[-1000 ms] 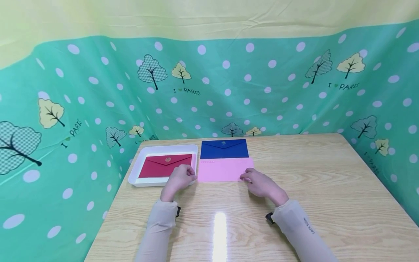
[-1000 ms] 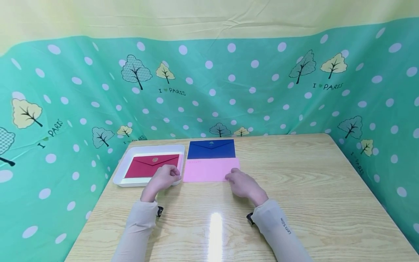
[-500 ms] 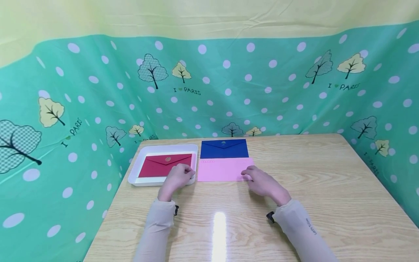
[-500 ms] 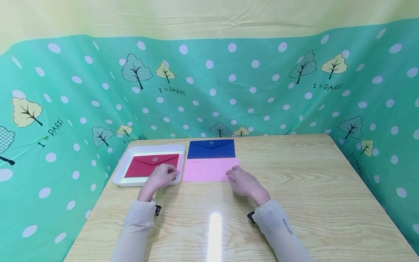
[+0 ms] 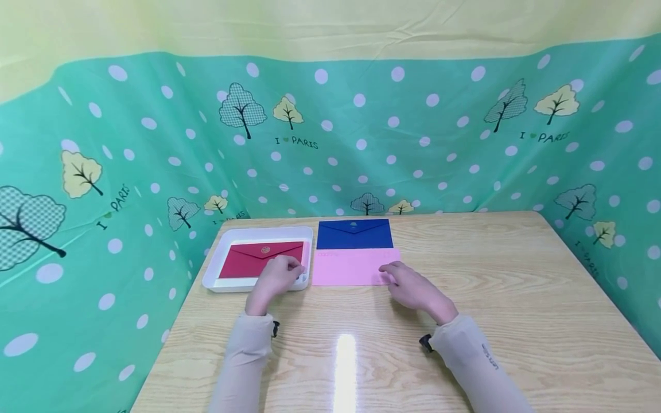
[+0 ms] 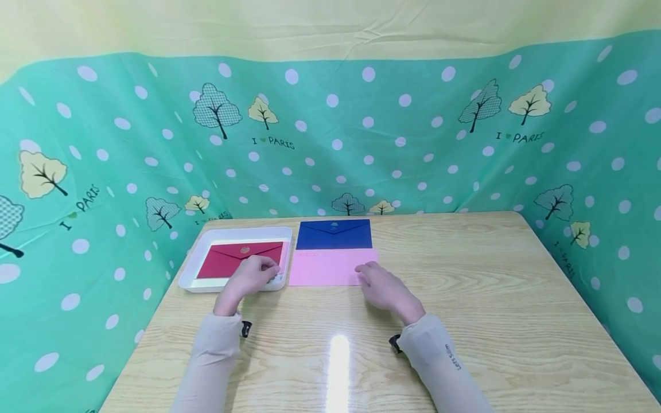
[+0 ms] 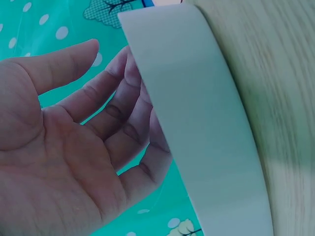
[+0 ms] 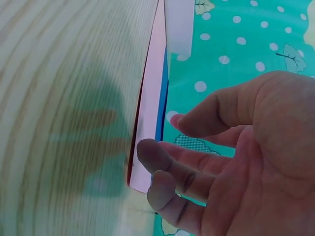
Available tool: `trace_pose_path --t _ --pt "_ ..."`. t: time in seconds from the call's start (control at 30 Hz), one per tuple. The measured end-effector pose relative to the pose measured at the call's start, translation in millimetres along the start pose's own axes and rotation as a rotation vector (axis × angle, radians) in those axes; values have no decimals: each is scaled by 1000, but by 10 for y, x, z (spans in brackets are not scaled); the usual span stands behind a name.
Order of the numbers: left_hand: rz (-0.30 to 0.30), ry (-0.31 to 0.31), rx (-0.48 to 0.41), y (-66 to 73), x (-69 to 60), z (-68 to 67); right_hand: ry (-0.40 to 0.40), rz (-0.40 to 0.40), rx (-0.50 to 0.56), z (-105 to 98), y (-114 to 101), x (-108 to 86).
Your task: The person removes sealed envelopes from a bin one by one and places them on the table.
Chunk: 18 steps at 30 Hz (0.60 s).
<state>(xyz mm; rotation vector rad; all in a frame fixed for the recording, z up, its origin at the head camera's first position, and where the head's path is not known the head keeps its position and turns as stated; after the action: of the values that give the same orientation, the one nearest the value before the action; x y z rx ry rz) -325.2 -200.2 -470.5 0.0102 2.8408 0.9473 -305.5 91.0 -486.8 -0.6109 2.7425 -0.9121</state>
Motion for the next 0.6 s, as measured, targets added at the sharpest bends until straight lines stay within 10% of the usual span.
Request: trace_pose_path --t 0.6 --pt "-24 48 20 -233 -32 -525 2 -23 110 21 -229 189"
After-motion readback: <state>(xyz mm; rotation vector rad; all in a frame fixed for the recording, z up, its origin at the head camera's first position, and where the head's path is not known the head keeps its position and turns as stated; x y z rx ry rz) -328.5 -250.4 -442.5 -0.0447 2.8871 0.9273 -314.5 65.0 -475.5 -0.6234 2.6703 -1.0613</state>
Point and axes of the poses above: each hand's wrist, its own x-axis towards the middle knuckle, its own z-axis out of the palm, y = z × x, the point moved 9 cm from there along x, towards the middle knuckle, and after that the axes turned 3 degrees about x, right-handed, at the moved point
